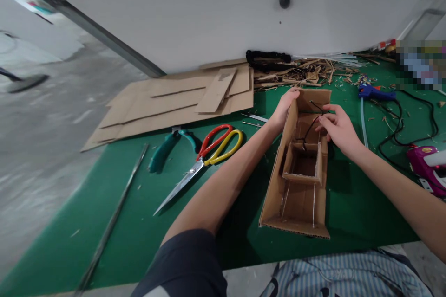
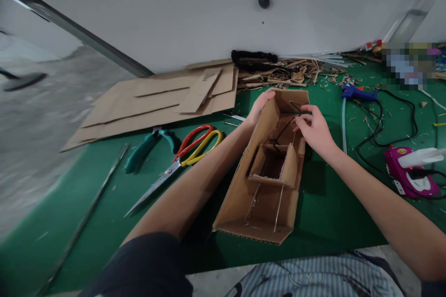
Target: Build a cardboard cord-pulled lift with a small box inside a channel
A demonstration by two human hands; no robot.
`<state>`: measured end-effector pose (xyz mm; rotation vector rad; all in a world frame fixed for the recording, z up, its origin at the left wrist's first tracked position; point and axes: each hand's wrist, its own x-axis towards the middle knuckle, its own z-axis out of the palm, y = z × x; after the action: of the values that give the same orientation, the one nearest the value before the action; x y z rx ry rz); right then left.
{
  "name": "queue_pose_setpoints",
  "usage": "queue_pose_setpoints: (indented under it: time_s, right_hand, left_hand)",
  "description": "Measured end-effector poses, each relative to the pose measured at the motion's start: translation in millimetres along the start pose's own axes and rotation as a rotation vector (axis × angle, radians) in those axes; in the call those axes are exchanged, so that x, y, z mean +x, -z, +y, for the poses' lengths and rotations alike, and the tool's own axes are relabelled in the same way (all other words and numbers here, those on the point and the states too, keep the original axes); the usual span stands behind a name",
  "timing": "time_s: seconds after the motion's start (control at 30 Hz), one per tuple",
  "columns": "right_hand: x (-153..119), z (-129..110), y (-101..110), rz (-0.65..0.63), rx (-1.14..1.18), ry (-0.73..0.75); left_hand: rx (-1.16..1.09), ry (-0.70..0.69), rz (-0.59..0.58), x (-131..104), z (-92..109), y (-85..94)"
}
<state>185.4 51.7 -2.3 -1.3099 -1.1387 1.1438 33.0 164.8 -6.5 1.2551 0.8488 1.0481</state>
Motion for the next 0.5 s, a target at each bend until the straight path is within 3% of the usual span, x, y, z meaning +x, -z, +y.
queue_pose_setpoints:
  time_s: [0.5]
  right_hand:
    - [-2.5, -2.4, -1.6, 0.023, 0.023, 0.003]
  left_hand:
    - [-0.074, 0.016, 0.001, -8.1, 8.9, -5.2]
